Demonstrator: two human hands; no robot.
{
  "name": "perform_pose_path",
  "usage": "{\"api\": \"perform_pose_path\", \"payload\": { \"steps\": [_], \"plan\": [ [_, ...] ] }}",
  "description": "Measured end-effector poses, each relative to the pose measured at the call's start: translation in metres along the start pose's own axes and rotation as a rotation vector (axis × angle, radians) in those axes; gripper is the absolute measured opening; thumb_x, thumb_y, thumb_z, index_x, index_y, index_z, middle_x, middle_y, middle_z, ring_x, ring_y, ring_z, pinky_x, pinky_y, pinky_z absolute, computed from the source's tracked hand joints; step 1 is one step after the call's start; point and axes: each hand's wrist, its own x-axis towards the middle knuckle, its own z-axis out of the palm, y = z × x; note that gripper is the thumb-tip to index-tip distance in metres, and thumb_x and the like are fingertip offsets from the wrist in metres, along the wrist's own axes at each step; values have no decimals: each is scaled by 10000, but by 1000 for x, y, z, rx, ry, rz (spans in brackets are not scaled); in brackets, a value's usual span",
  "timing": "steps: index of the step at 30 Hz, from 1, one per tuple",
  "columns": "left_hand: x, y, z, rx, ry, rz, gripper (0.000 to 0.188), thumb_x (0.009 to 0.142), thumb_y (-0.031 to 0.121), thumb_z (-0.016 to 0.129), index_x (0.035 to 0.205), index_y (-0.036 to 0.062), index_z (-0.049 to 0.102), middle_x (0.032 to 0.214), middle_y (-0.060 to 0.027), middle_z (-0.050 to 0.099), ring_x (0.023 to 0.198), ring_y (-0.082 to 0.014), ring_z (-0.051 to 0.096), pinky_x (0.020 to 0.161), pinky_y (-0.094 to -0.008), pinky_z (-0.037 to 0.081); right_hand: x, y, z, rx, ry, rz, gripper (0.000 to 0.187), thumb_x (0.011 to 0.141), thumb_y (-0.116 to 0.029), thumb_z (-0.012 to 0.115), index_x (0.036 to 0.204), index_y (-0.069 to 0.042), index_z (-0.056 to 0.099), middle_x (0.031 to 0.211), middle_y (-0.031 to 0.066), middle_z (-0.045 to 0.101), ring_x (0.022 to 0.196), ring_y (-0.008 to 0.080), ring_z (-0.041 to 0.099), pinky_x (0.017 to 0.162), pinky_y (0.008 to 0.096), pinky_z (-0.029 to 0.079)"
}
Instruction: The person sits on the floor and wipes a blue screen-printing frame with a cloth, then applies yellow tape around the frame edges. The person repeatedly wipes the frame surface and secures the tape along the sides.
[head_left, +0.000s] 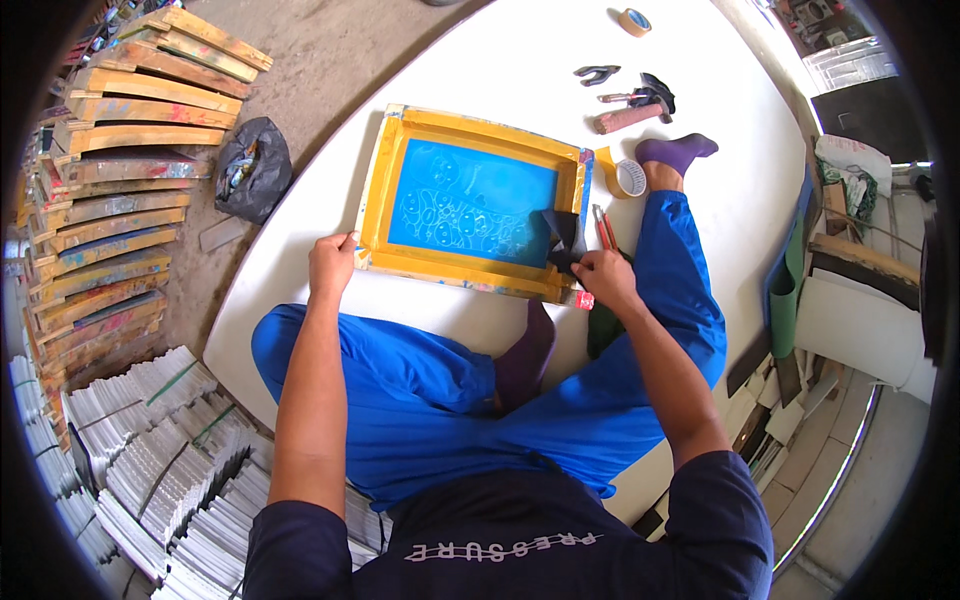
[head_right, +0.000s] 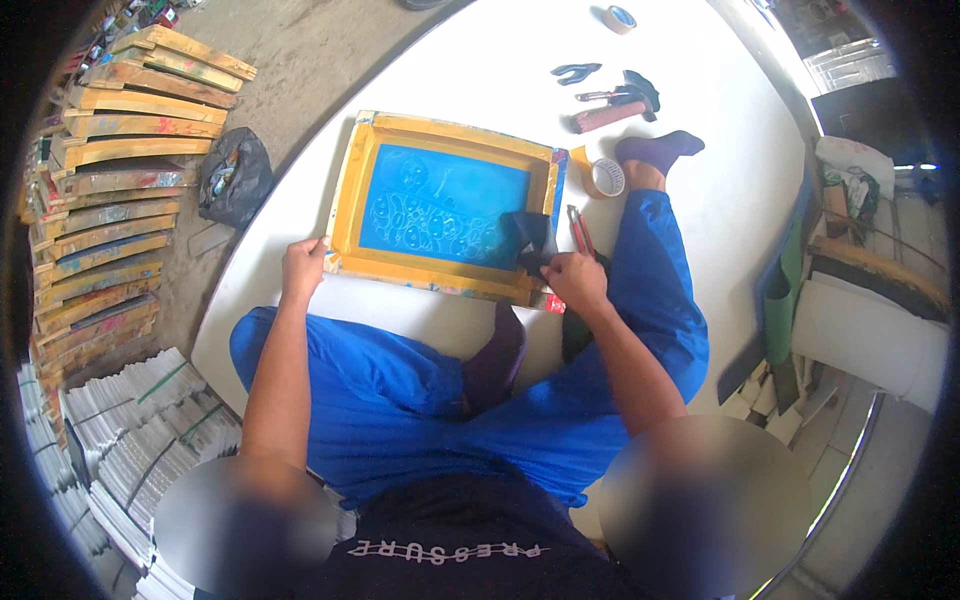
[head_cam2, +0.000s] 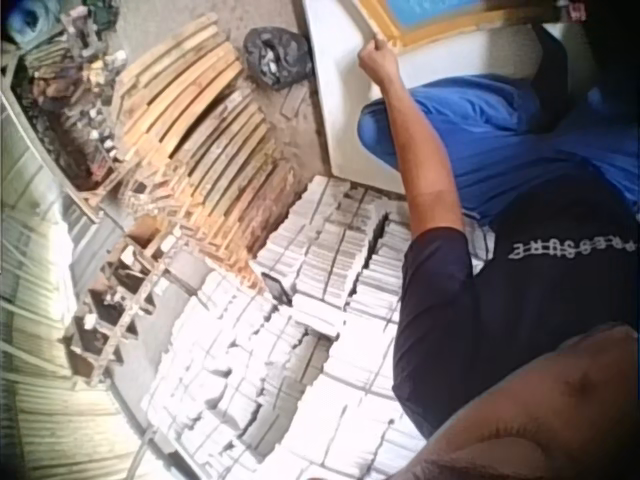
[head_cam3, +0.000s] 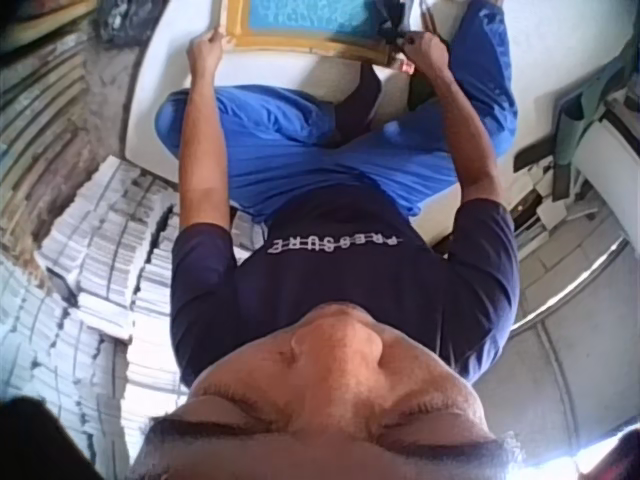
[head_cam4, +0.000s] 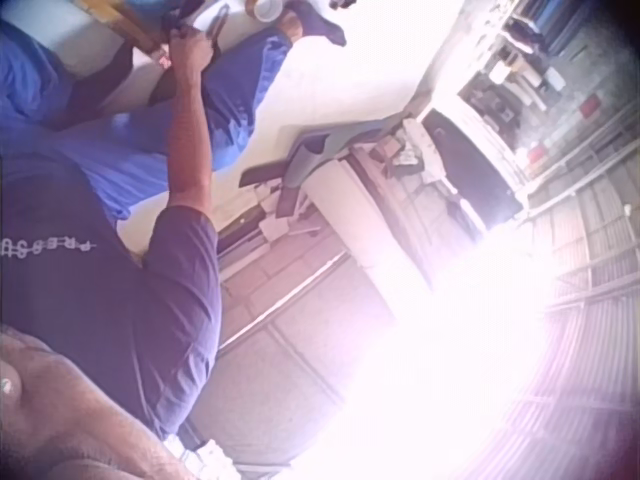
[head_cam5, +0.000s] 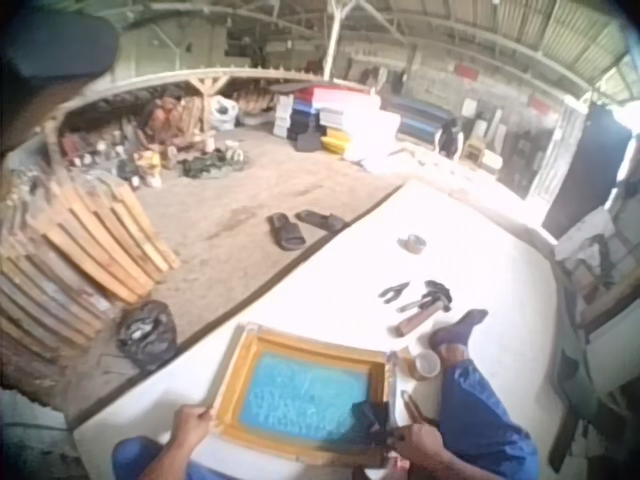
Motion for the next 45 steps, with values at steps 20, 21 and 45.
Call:
{"api": "perform_pose_path", "payload": {
  "steps": [20, 21, 45],
  "plan": [
    [3, -2, 1, 12, -10, -14, 336, 991, 343, 693, 1058, 29, 793, 853, -223, 755, 801, -367, 748, 746, -439, 551, 24, -32, 20, -599, -186, -775, 279, 865, -278, 617, 815, -87, 815, 937, 99, 746, 1129, 317, 625, 1033, 477, 438],
    [3, -2, 0, 5, -3, -16, 336, 991, 343, 693, 1058, 30, 793, 853, -222, 755, 802, -371, 748, 747, -439, 551, 29, -38, 26, -609, -207, -762, 288, 868, -279, 609, 816, -84, 814, 951, 102, 753, 1127, 323, 631, 1037, 481, 435],
    [-4, 10, -7, 36, -14, -2, 290, 974, 322, 734, 1086, 64, 804, 874, -190, 771, 806, -334, 759, 747, -432, 563, 22, -24, 46, 34, -100, -854, 120, 810, -139, 754, 914, -78, 755, 910, 92, 710, 928, 335, 685, 795, 450, 565]
  ]
}}
